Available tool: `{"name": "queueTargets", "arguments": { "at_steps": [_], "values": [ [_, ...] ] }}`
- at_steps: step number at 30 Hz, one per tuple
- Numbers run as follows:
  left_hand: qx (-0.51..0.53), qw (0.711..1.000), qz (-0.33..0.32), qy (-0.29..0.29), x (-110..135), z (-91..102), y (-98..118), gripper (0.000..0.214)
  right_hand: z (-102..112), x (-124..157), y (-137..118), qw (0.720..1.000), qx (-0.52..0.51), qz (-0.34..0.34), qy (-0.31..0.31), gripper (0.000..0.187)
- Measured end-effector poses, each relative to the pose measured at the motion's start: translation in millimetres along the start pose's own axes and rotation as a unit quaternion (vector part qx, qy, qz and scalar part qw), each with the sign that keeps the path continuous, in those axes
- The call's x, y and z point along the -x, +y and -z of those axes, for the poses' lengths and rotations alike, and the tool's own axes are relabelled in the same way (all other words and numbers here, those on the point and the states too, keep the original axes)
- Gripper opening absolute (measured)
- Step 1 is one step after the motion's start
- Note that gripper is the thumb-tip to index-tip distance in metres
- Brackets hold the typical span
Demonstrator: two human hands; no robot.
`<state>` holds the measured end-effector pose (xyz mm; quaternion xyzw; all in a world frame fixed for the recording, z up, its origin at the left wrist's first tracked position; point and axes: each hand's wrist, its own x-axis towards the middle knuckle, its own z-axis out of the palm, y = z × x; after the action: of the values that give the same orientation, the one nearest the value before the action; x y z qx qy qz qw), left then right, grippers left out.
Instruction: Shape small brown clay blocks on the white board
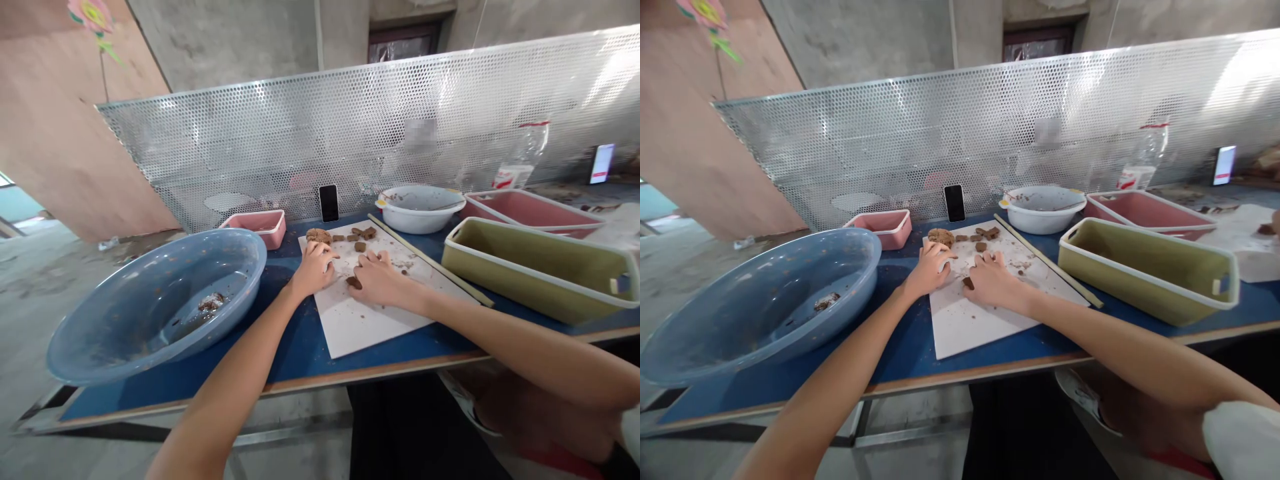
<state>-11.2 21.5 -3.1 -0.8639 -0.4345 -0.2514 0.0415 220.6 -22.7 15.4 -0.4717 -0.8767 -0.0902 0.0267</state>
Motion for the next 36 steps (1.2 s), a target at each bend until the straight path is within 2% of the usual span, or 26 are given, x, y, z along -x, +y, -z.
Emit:
{"name": "queueTargets", "arguments": {
  "at_steps": [4, 8, 12, 16, 20, 22, 26, 32, 36],
  "values": [
    [0.003, 1.0, -0.001, -0.008, 0.3, -1.3, -0.8, 0.034, 0.3, -2.0, 3.3, 1.0, -0.004, 0.014, 0.008, 0.04],
    [0.009, 1.0, 0.0, -0.012, 0.6, -3.6, -2.4, 0.035, -1.1, -5.1, 10.1, 0.998, -0.005, 0.06, 0.024, 0.037],
    [0.011, 1.0, 0.006, -0.017, 1.6, -4.3, -2.2, 0.035, 1.5, -10.4, 18.7, 0.994, -0.044, 0.088, 0.046, 0.027],
    [0.022, 0.999, 0.008, -0.027, 2.2, -2.1, 1.1, 0.035, 5.3, -15.9, 22.5, 0.992, -0.074, 0.101, 0.019, 0.026],
    [0.064, 0.996, -0.032, -0.052, 3.4, 1.8, 5.5, 0.029, 1.7, -19.1, 22.6, 0.994, -0.065, 0.092, -0.009, 0.031],
    [0.082, 0.994, -0.038, -0.065, 4.3, 3.7, 7.3, 0.037, -1.8, -19.4, 23.0, 0.994, -0.057, 0.09, -0.006, 0.027],
    [0.077, 0.993, -0.014, -0.085, 5.8, 5.3, 7.4, 0.069, -5.0, -17.6, 24.1, 0.995, -0.052, 0.087, 0.001, 0.027],
    [0.082, 0.988, -0.018, -0.131, 6.6, 1.9, 2.6, 0.077, -0.1, -15.6, 28.0, 0.993, -0.068, 0.096, -0.005, 0.034],
    [0.091, 0.987, -0.021, -0.134, 6.4, -1.2, 0.8, 0.079, 0.2, -15.7, 33.0, 0.992, -0.084, 0.096, -0.015, 0.035]
  ]
}}
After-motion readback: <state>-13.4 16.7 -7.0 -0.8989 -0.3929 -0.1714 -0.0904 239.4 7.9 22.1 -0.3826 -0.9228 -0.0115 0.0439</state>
